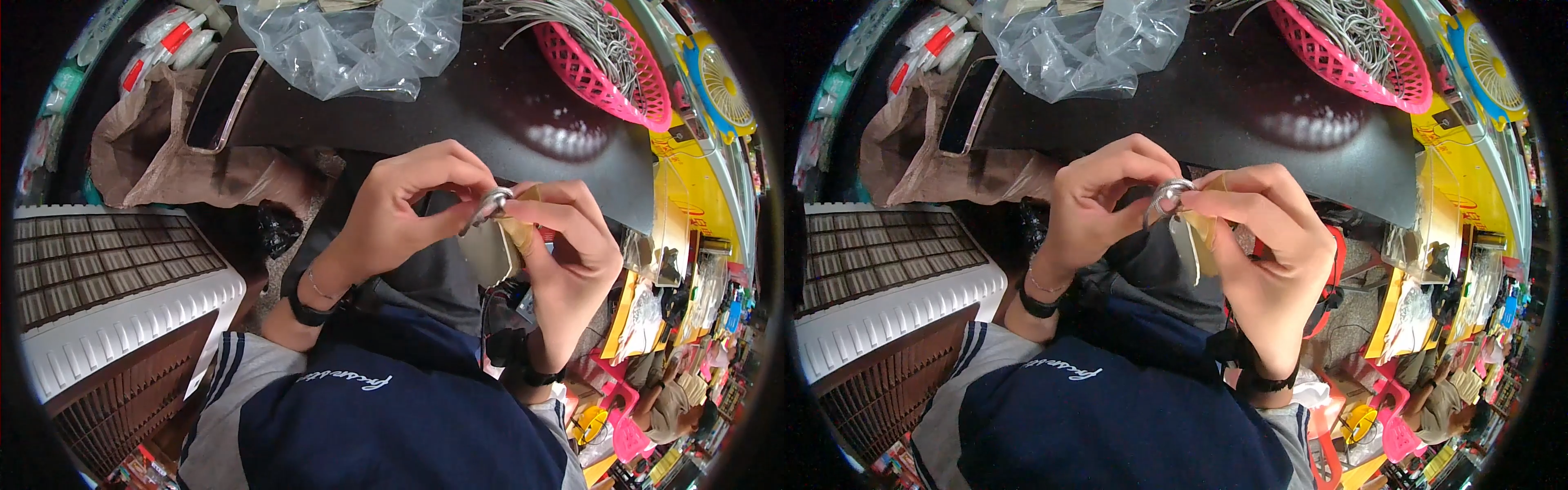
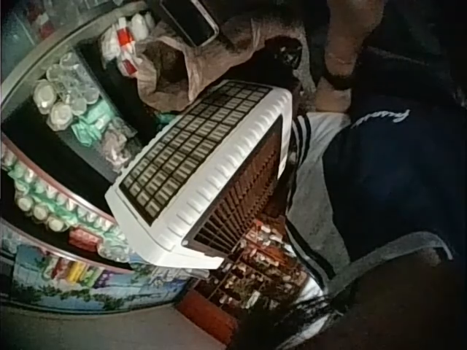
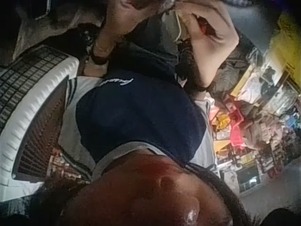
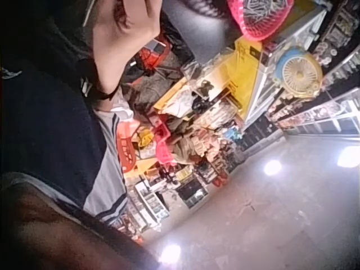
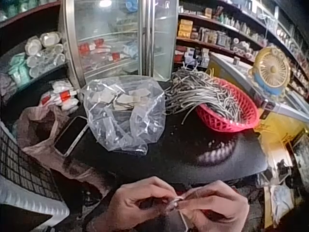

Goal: Threading elastic bands through leather shoe components and product tags.

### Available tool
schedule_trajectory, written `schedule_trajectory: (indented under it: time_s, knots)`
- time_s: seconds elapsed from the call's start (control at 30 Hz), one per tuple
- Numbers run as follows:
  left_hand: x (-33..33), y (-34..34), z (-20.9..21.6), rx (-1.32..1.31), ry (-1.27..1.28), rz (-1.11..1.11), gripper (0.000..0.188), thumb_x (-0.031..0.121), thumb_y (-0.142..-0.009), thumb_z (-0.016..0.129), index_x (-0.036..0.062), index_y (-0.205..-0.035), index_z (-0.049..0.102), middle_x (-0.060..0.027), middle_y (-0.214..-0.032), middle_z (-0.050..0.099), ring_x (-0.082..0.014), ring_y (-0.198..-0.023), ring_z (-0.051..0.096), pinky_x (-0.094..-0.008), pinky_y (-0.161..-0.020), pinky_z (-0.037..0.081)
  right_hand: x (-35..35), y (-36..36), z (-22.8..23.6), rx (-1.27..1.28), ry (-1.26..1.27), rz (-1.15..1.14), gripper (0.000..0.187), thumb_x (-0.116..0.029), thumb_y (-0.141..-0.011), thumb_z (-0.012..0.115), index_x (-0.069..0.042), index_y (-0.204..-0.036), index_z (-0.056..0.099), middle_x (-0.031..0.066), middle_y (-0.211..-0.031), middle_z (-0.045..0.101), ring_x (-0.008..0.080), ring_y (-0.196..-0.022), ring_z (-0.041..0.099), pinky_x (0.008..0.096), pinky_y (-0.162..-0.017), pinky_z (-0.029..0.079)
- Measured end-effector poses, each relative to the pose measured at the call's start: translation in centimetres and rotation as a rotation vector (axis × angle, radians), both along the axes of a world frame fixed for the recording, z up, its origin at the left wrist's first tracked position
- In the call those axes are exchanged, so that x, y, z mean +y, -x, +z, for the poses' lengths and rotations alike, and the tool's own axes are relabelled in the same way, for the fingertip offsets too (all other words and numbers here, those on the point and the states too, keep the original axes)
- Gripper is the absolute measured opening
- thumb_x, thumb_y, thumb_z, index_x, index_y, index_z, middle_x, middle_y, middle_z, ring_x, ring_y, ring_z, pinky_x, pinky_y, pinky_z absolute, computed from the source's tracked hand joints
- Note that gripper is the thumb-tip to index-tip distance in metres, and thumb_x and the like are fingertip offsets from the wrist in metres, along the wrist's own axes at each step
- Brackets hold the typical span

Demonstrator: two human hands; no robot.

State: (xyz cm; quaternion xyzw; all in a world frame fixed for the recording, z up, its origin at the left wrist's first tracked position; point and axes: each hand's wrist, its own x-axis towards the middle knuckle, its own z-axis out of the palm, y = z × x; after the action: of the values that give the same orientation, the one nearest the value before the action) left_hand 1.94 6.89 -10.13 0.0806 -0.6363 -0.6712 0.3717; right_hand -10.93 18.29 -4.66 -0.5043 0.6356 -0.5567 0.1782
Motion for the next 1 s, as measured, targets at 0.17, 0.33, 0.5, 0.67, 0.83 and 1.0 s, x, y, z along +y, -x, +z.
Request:
schedule_trajectory:
  time_s: [0.17,0.33,0.5,0.67,0.83,1.0]
  knots:
    - [-0.3,-0.4,0.4,-0.063,0.201,0.006,0.021,-0.005,-0.073,0.069,-0.0048,-0.093,0.064,-0.0115,-0.094,0.060,-0.0164,-0.087,0.058,-0.0261,-0.076,0.046,0.3,0.0,0.0,0.022,-0.001,0.013,0.026,0.015,-0.066,0.061,-0.001,-0.084,0.069,0.0076,-0.083,0.061,0.0175,-0.078,0.062,0.0247,-0.070,0.048]
    - [-0.4,-0.3,0.5,-0.078,0.185,-0.011,0.019,-0.003,-0.071,0.070,-0.0036,-0.090,0.063,-0.0106,-0.091,0.061,-0.0154,-0.085,0.058,-0.0254,-0.074,0.045,0.1,0.3,0.1,0.043,-0.031,0.095,0.028,0.015,-0.067,0.060,-0.001,-0.088,0.069,0.0079,-0.085,0.062,0.0175,-0.077,0.062,0.0247,-0.069,0.048]
    - [-0.2,-0.2,1.1,-0.128,0.360,0.062,0.019,-0.005,-0.071,0.068,-0.0032,-0.088,0.061,-0.0100,-0.090,0.061,-0.0146,-0.080,0.058,-0.0252,-0.072,0.046,0.0,0.3,-0.2,0.166,-0.096,0.030,0.029,0.012,-0.069,0.060,-0.002,-0.094,0.068,0.0099,-0.088,0.062,0.0189,-0.077,0.061,0.0262,-0.069,0.048]
    - [0.0,-0.2,1.2,-0.142,0.281,0.085,0.016,-0.005,-0.074,0.065,-0.0030,-0.089,0.060,-0.0092,-0.091,0.060,-0.0133,-0.080,0.058,-0.0250,-0.072,0.047,-0.3,0.5,-0.8,0.255,-0.055,0.018,0.022,0.009,-0.070,0.060,0.001,-0.091,0.061,0.0103,-0.087,0.059,0.0207,-0.083,0.061,0.0278,-0.071,0.047]
    - [-0.1,-0.4,0.6,-0.046,-0.115,0.049,0.011,-0.002,-0.084,0.060,-0.0021,-0.095,0.059,-0.0060,-0.094,0.060,-0.0081,-0.083,0.056,-0.0216,-0.074,0.047,-0.2,0.4,-2.6,-0.344,0.129,0.253,0.014,-0.003,-0.084,0.059,0.000,-0.097,0.055,0.0129,-0.112,0.047,0.0222,-0.107,0.053,0.0322,-0.090,0.042]
    - [-0.2,-0.4,0.5,-0.053,-0.053,0.153,0.011,-0.003,-0.085,0.060,-0.0027,-0.096,0.060,-0.0047,-0.094,0.060,-0.0066,-0.082,0.057,-0.0205,-0.073,0.047,-0.1,-0.4,-3.5,-0.617,-0.034,0.435,0.039,-0.002,-0.080,0.066,-0.004,-0.112,0.044,0.0099,-0.127,0.043,0.0188,-0.116,0.047,0.0338,-0.097,0.039]
